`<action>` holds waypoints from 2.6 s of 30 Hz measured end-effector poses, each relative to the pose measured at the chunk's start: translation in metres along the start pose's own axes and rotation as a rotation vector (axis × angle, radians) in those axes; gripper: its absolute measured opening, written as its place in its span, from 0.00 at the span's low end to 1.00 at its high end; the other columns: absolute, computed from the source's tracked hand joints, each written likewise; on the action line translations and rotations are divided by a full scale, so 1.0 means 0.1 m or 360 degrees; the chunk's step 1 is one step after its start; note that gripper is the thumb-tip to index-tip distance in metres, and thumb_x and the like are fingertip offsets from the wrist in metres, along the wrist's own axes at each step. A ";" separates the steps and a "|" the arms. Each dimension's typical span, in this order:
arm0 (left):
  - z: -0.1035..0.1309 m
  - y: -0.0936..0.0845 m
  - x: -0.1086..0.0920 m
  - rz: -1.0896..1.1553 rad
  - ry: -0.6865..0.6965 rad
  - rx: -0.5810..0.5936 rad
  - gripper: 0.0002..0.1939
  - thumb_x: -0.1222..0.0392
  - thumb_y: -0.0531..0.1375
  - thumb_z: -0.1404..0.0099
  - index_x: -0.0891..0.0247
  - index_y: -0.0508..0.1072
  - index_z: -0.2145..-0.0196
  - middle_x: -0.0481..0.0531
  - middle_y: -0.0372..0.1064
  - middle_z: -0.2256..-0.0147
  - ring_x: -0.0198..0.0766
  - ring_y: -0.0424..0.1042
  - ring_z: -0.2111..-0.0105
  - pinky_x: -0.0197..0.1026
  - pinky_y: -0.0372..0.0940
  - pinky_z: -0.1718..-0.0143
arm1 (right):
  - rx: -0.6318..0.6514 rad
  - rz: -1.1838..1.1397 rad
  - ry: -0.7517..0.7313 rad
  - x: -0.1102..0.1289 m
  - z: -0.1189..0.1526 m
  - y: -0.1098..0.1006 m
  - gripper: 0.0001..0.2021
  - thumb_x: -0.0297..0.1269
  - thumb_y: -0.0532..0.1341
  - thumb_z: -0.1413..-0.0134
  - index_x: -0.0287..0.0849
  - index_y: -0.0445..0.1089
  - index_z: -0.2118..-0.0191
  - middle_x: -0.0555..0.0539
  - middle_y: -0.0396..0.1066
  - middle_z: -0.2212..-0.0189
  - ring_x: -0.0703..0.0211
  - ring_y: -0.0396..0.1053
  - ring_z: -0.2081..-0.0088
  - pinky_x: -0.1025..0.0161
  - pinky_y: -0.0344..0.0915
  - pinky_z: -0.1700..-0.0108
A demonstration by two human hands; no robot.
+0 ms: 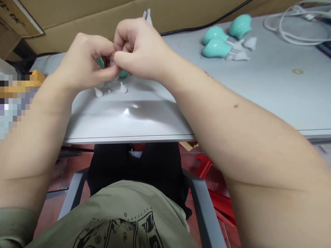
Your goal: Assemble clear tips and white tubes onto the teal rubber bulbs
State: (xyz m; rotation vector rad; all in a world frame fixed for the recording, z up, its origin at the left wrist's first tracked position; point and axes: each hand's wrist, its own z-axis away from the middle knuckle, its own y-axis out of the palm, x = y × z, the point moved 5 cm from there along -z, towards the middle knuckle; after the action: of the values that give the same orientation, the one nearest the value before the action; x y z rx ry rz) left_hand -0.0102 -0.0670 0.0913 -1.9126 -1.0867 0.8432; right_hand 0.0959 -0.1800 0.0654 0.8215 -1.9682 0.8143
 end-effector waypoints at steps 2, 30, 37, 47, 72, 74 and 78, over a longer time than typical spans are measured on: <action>0.00 0.01 0.00 -0.0044 -0.0012 0.0015 0.08 0.74 0.60 0.36 0.65 0.68 0.70 0.49 0.68 0.71 0.33 0.63 0.69 0.43 0.57 0.66 | 0.0021 -0.0038 -0.0039 -0.01 0.00 0.00 0.15 0.16 0.53 0.54 0.45 0.67 0.70 0.56 0.69 0.79 0.66 0.67 0.76 0.63 0.52 0.75; 0.17 0.06 -0.54 0.0352 -0.0237 -0.0230 0.27 0.40 0.60 0.23 0.50 0.82 0.34 0.57 0.81 0.47 0.57 0.65 0.29 0.64 0.66 0.35 | -0.0166 -0.0230 0.0023 -0.07 -0.10 0.11 0.24 0.00 0.48 0.52 0.38 0.65 0.68 0.58 0.67 0.82 0.69 0.63 0.83 0.74 0.57 0.80; 0.12 -0.11 -0.60 0.0371 -0.0232 -0.0258 0.29 0.39 0.60 0.24 0.51 0.81 0.32 0.57 0.81 0.47 0.58 0.65 0.29 0.64 0.67 0.35 | -0.0019 -0.0470 -0.0201 -0.07 -0.09 0.07 0.25 0.00 0.46 0.52 0.36 0.68 0.67 0.59 0.70 0.80 0.71 0.69 0.80 0.75 0.62 0.77; 0.13 -0.15 -0.62 0.0381 -0.0215 -0.0270 0.31 0.37 0.61 0.25 0.51 0.81 0.32 0.58 0.81 0.48 0.59 0.66 0.31 0.65 0.67 0.35 | 0.0185 -0.0394 -0.0461 -0.08 -0.07 -0.02 0.11 0.17 0.64 0.38 0.37 0.81 0.60 0.58 0.78 0.70 0.72 0.77 0.71 0.74 0.77 0.67; 0.23 -0.17 -0.56 0.0402 -0.0201 -0.0313 0.35 0.33 0.62 0.27 0.52 0.81 0.31 0.59 0.82 0.50 0.62 0.67 0.33 0.66 0.67 0.35 | 0.0098 -0.0239 -0.0223 -0.09 -0.07 -0.03 0.12 0.17 0.62 0.35 0.40 0.72 0.65 0.51 0.77 0.72 0.64 0.79 0.70 0.69 0.75 0.67; 0.23 -0.18 -0.56 0.0408 -0.0205 -0.0312 0.36 0.32 0.62 0.27 0.52 0.81 0.31 0.59 0.82 0.50 0.62 0.67 0.33 0.66 0.67 0.35 | 0.0098 -0.0206 -0.0239 -0.09 -0.07 -0.02 0.11 0.19 0.63 0.35 0.41 0.72 0.66 0.50 0.78 0.72 0.63 0.79 0.70 0.69 0.75 0.68; 0.23 -0.19 -0.56 0.0423 -0.0211 -0.0320 0.37 0.32 0.62 0.28 0.52 0.81 0.31 0.59 0.82 0.51 0.63 0.67 0.34 0.66 0.67 0.35 | 0.0026 -0.0364 -0.0251 -0.07 -0.05 0.01 0.13 0.16 0.61 0.31 0.38 0.73 0.66 0.51 0.78 0.72 0.65 0.78 0.73 0.70 0.75 0.70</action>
State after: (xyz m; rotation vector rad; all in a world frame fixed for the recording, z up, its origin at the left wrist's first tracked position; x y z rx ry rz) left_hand -0.0598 -0.1039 0.1059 -2.2307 -1.0415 1.0527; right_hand 0.1000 -0.1737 0.0616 1.1268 -1.9590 0.6482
